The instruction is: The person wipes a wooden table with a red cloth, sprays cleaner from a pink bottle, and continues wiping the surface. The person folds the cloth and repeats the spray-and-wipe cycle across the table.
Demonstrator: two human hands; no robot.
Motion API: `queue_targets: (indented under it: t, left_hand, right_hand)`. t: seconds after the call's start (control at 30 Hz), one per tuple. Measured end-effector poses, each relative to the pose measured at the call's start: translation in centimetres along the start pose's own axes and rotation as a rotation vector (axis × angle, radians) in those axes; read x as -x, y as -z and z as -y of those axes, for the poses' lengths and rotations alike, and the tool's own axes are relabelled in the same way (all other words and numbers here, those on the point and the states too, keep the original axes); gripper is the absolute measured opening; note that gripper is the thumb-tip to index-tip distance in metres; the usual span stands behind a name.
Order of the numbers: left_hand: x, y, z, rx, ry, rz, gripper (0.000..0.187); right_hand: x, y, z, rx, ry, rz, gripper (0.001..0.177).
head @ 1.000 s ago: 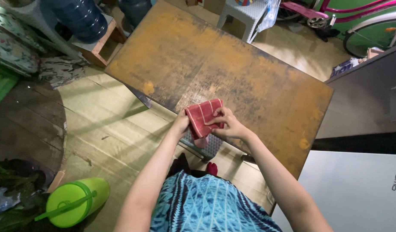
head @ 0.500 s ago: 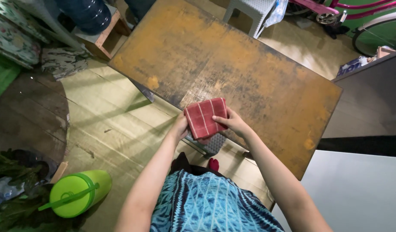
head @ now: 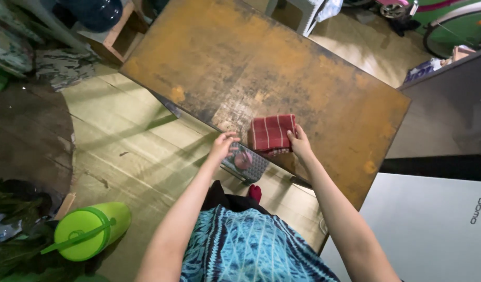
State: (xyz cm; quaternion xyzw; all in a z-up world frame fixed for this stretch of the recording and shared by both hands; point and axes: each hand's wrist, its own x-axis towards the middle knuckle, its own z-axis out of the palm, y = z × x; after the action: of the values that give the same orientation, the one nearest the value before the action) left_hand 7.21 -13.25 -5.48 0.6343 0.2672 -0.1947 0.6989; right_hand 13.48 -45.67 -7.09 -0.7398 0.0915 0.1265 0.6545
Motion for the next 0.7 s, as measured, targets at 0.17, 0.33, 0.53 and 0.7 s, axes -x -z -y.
queue_targets:
  t: [0.17, 0.33, 0.53, 0.7]
  left_hand:
    - [-4.0, -1.9, 6.9, -0.217, 0.153, 0.063, 0.029]
    - [-3.9, -1.5, 10.2, -0.389, 0.295, 0.030, 0.035]
    - [-3.4, 0.1, 13.1, -0.430, 0.281, -0.049, 0.033]
    - [-3.7, 1.0, 17.2, -0.382, 0.164, -0.132, 0.030]
  right_hand:
    - [2.7, 1.7, -0.4, 0.110, -0.100, -0.042, 0.059]
    - [6.3, 1.1, 1.4, 0.664, -0.204, -0.158, 0.075]
    - [11.1, -4.6, 4.1, 0.640, 0.343, 0.098, 0.023]
    - [13.1, -7.6, -1.5, 0.606, 0.122, 0.332, 0.026]
